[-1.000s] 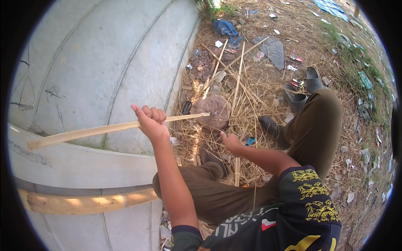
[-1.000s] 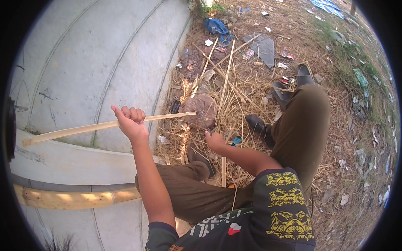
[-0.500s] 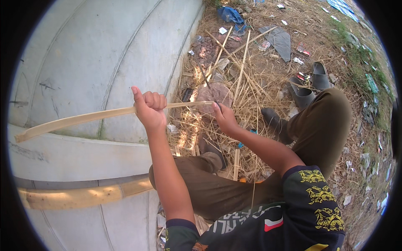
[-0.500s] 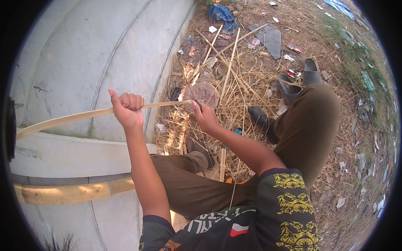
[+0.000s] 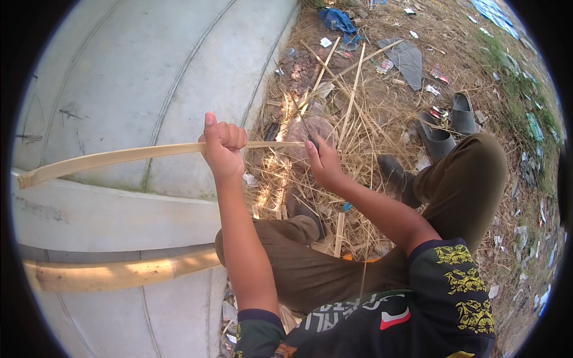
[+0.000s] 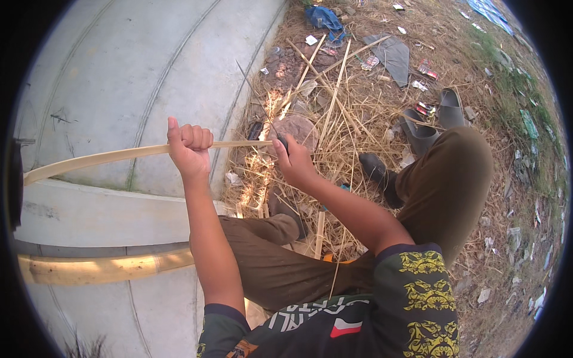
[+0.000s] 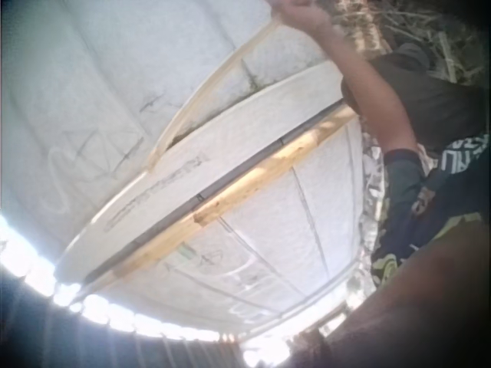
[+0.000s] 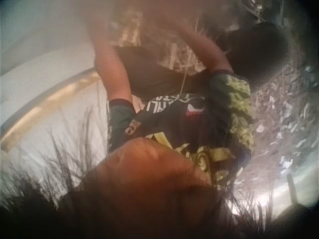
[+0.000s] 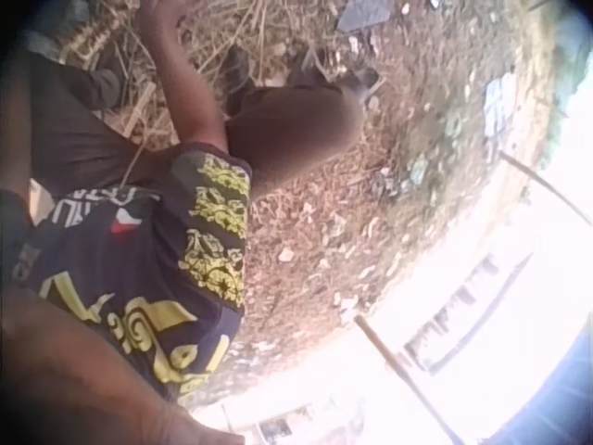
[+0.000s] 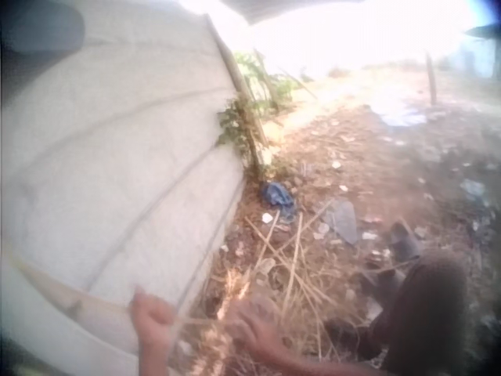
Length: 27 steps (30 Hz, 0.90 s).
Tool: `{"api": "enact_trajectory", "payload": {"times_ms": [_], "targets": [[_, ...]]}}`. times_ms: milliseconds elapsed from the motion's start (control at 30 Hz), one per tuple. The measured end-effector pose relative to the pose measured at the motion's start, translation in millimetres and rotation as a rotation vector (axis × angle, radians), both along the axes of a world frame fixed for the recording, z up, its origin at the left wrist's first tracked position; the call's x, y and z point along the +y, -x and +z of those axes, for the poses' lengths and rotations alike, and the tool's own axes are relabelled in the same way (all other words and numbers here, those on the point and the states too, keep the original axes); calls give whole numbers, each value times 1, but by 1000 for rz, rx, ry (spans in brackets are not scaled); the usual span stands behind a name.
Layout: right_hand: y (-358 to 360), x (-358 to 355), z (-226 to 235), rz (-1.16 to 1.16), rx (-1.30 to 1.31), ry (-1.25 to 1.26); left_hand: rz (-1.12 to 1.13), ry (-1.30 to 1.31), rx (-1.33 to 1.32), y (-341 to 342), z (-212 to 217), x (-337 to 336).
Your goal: The person sits on the ground and uses a knife to shave thin strips from a long bamboo stick. They hold the stick with one hand and scrape the blade along its length to remove the outer layer, creating fine shavings.
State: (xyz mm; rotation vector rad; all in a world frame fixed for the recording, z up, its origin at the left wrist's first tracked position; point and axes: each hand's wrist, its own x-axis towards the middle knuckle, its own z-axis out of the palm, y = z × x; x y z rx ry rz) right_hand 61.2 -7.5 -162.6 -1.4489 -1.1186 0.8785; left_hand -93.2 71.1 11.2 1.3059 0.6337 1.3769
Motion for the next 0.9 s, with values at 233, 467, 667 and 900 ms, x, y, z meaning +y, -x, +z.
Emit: {"api": "enact_trajectory", "payload": {"times_ms": [233,467,667,900], "targets": [[-13,-11,-80,174,-256,432,-29,-19,48,-4,-2,-3],[10,-11,-8,253,-79,97,-11,8,-4,4,-5,-1],[-25,-22,-106,214,-262,613,-6,2,-4,6,-1,-2],[19,-9,-81,94,-70,492,-7,28,13,6,5,-1]]}}
